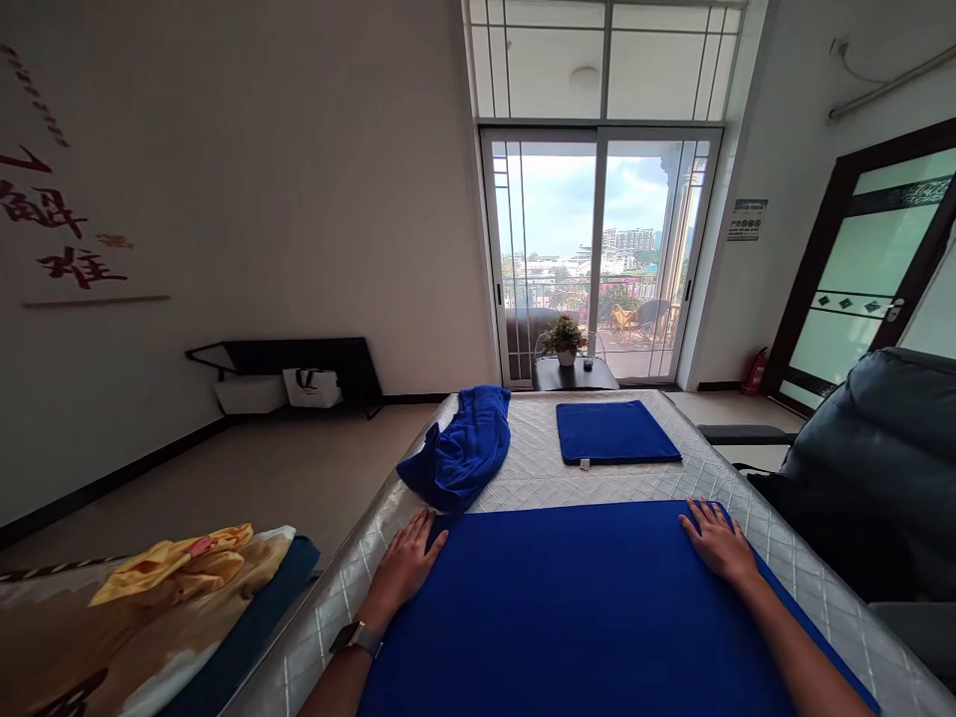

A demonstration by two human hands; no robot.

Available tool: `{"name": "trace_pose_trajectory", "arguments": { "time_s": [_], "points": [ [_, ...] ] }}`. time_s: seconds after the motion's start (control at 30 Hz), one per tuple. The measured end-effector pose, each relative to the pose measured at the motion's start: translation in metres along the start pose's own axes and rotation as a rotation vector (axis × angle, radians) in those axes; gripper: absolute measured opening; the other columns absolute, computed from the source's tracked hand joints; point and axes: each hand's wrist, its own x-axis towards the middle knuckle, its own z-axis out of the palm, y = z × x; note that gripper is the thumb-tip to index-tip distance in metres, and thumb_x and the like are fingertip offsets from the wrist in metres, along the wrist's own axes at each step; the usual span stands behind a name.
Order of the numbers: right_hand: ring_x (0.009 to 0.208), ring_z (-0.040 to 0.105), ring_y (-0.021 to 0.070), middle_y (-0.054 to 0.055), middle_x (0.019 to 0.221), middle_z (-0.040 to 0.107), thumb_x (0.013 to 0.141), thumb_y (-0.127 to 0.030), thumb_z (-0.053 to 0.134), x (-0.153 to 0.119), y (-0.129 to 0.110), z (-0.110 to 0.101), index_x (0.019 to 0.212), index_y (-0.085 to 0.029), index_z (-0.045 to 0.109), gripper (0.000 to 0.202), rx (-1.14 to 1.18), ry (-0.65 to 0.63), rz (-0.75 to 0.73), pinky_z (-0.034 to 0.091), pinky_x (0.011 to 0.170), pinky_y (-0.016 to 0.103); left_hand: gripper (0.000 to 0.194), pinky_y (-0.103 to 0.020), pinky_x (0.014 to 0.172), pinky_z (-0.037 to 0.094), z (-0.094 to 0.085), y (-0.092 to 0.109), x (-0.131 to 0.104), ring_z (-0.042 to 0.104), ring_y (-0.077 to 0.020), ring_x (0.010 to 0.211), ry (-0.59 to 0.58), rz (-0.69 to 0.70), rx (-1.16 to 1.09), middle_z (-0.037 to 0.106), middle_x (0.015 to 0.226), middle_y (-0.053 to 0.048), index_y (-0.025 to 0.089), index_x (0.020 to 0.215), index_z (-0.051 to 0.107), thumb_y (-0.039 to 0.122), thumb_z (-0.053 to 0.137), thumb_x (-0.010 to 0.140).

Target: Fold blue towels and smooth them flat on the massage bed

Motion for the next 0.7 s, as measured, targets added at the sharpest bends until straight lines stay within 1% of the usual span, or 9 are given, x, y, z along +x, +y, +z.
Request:
{"name": "trace_pose_trajectory", "arguments": {
  "time_s": [0.1, 0.2, 0.37, 0.5, 0.7],
  "points": [
    [0.156, 0.015, 0.0257, 0.005, 0.170, 0.020, 0.095, -0.058, 0.015, 0.009, 0.024, 0.006, 0.162, -0.018, 0.024, 0.079, 0.003, 0.022, 0.023, 0.015, 0.125, 0.051, 0.069, -0.048, 0.126, 0.025, -0.002, 0.000, 0.000, 0.033, -0.0279, 0.151, -0.018, -0.007, 0.001, 0.042, 0.160, -0.014, 0.010, 0.153, 0.046, 0.057, 0.032, 0.103],
    [0.156, 0.013, 0.0236, 0.003, 0.170, 0.018, 0.094, -0.060, 0.013, 0.014, 0.033, 0.014, 0.163, -0.018, 0.023, 0.081, 0.007, 0.040, 0.018, 0.014, 0.126, 0.049, 0.072, -0.048, 0.126, 0.022, -0.004, 0.000, 0.000, 0.031, -0.0270, 0.152, -0.047, -0.008, -0.002, 0.039, 0.162, -0.013, 0.010, 0.155, 0.041, 0.058, 0.030, 0.103],
    [0.156, 0.013, 0.0231, 0.001, 0.170, 0.019, 0.094, -0.062, 0.011, 0.017, 0.037, 0.022, 0.163, -0.020, 0.022, 0.082, 0.009, 0.053, 0.009, 0.013, 0.126, 0.049, 0.076, -0.049, 0.126, 0.022, -0.007, 0.000, 0.000, 0.028, -0.0269, 0.153, -0.079, -0.016, -0.027, 0.035, 0.164, -0.013, 0.009, 0.157, 0.036, 0.060, 0.027, 0.103],
    [0.156, 0.014, 0.0233, 0.002, 0.170, 0.018, 0.093, -0.062, 0.011, 0.018, 0.038, 0.021, 0.163, -0.021, 0.022, 0.082, 0.013, 0.053, 0.012, 0.014, 0.126, 0.050, 0.075, -0.050, 0.126, 0.022, -0.007, 0.000, 0.000, 0.029, -0.0274, 0.153, -0.072, 0.001, -0.027, 0.036, 0.163, -0.014, 0.007, 0.156, 0.038, 0.058, 0.028, 0.103],
    [0.156, 0.015, 0.0232, 0.001, 0.170, 0.019, 0.093, -0.062, 0.012, 0.018, 0.036, 0.020, 0.163, -0.022, 0.022, 0.082, 0.015, 0.046, 0.020, 0.013, 0.126, 0.049, 0.068, -0.051, 0.124, 0.027, -0.003, 0.000, 0.001, 0.036, -0.0292, 0.150, -0.008, 0.008, -0.016, 0.043, 0.160, -0.013, 0.012, 0.153, 0.045, 0.056, 0.033, 0.102]
  ]
}}
